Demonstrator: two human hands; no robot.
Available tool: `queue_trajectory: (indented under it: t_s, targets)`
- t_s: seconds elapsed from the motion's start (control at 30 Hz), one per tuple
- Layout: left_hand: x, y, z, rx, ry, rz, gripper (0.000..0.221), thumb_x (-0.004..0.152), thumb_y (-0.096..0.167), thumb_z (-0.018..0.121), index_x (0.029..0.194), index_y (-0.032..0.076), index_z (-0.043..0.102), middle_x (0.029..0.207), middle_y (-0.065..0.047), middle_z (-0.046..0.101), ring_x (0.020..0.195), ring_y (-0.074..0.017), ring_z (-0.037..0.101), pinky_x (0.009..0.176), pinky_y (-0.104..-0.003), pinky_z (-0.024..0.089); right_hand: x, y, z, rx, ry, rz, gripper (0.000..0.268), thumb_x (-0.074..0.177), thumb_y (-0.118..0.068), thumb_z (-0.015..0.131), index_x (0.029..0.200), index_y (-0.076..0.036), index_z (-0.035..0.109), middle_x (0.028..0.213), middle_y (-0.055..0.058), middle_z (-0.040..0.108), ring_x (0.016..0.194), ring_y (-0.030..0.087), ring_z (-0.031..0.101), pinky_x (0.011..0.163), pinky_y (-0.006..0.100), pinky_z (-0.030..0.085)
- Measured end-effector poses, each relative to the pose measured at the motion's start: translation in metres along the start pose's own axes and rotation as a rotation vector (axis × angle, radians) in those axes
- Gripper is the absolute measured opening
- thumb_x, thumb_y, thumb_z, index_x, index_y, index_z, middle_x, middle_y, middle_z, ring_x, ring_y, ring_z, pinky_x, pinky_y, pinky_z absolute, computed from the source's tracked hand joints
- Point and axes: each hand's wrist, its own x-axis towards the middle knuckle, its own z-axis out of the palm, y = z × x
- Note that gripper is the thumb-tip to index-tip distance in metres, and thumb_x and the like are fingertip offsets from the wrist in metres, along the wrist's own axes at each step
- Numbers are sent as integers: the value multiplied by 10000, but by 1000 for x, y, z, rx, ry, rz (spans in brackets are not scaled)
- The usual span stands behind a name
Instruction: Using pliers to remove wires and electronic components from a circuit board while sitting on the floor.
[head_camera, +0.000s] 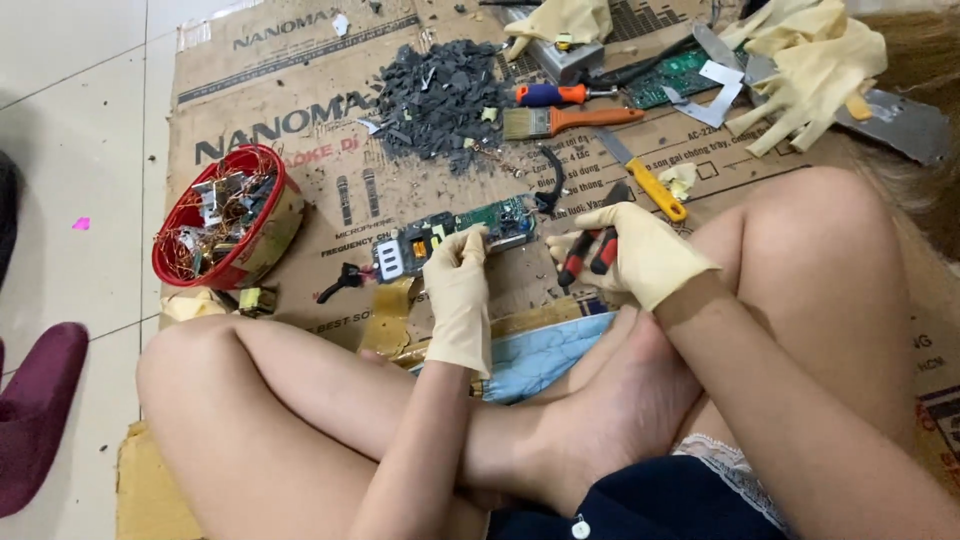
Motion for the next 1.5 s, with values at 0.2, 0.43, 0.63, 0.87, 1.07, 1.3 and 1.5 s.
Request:
queue_trajectory:
  t_s: [0.2,0.43,0.63,0.87,1.07,1.3,1.5]
  targets:
    - [28,-29,20,-32,-35,-104,68,885,339,767,939,353,806,785,91,731,719,-42,590,719,-238,448,87,15,-26,-95,4,-185,303,749,-125,681,982,54,607,733,239,686,626,406,737,590,610,632]
    - [6,-4,13,-186,-233,-130,163,994,196,644,1089,229,772,899,-47,793,776,-124,746,761,-163,487,81,42,-7,-295,-42,-290,373,762,-195,716,1088,-24,654,780,93,726,645,194,720,575,345,618]
    - [25,0,2,-382,-237,-146,332,918,222,760,1169,33,653,861,-114,770,689,-153,744,742,-215,570,76,37,17,-966,125,-594,306,795,-385,696,1041,-214,756,862,64,756,896,264,744,770,414,575]
    - [15,3,-11,-497,-257,-193,355,941,348,716,1184,89,717,901,-52,766,715,-95,717,742,-212,573,41,28,23,-1198,76,-654,314,766,-175,572,1038,-202,727,908,90,742,950,309,718,853,441,546]
    - [8,9,-26,-622,-302,-110,349,994,316,639,1170,24,708,793,-34,684,603,-76,609,686,-241,549,39,43,31,-1701,77,-903,407,740,-64,604,1122,-165,702,1003,94,743,1055,324,656,934,475,455]
    - [15,18,-48,-771,-236,-188,285,1000,287,544,967,41,685,676,-25,534,539,-152,490,696,-353,525,62,57,27,-1987,106,-1029,791,816,-53,592,1549,-246,368,1144,89,742,1148,314,644,1029,541,378]
    - [20,14,-45,-640,-159,-158,215,905,275,622,808,93,681,585,-21,513,466,-136,478,605,-345,510,27,40,51,-1932,127,-687,1121,762,119,722,1640,-179,92,1610,99,399,1470,335,347,1171,627,176]
